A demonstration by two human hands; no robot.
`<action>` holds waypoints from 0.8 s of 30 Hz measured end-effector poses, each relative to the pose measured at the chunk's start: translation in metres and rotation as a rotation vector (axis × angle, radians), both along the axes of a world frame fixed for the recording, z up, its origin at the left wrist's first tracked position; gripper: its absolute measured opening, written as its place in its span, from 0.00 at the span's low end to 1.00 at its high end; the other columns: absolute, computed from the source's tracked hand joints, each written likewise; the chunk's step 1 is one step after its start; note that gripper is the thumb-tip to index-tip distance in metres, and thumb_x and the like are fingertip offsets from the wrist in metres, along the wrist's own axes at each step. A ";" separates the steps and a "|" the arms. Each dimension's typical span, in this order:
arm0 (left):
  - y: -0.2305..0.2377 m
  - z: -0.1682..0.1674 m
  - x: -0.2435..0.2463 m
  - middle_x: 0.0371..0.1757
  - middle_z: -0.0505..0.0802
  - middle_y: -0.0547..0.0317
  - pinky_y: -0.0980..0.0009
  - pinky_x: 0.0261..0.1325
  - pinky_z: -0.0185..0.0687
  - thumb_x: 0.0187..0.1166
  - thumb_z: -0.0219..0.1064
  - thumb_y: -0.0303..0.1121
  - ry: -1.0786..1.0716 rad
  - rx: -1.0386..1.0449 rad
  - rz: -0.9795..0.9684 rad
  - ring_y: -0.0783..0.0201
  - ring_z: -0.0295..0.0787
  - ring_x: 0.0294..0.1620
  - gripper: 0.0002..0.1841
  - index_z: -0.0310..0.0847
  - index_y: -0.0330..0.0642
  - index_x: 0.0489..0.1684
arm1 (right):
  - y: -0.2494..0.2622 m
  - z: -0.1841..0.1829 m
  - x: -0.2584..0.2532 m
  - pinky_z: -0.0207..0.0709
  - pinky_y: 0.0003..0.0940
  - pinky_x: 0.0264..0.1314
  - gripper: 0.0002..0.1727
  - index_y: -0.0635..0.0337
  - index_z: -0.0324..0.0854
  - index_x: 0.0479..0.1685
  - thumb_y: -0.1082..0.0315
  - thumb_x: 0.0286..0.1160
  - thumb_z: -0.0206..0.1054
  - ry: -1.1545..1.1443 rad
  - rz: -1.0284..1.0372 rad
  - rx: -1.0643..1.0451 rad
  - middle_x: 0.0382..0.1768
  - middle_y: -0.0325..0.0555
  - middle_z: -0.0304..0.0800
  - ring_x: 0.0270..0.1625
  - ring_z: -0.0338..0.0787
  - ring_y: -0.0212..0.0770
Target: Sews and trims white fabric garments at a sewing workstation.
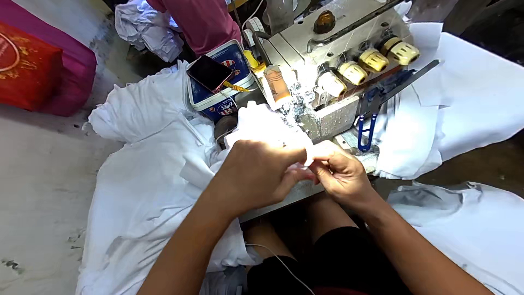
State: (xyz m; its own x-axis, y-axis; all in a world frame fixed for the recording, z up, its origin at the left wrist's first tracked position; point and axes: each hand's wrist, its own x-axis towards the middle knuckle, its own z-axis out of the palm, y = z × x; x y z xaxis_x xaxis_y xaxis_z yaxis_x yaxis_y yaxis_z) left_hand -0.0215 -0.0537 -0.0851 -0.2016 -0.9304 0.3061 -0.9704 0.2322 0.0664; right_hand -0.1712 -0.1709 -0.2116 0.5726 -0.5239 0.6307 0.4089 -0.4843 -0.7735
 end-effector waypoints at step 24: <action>-0.008 -0.029 0.014 0.24 0.88 0.59 0.61 0.26 0.75 0.72 0.64 0.42 0.080 -0.014 0.185 0.61 0.86 0.26 0.13 0.90 0.44 0.34 | -0.027 -0.017 0.024 0.78 0.23 0.71 0.08 0.71 0.90 0.43 0.75 0.77 0.67 0.012 -0.144 -0.211 0.54 0.55 0.93 0.63 0.90 0.34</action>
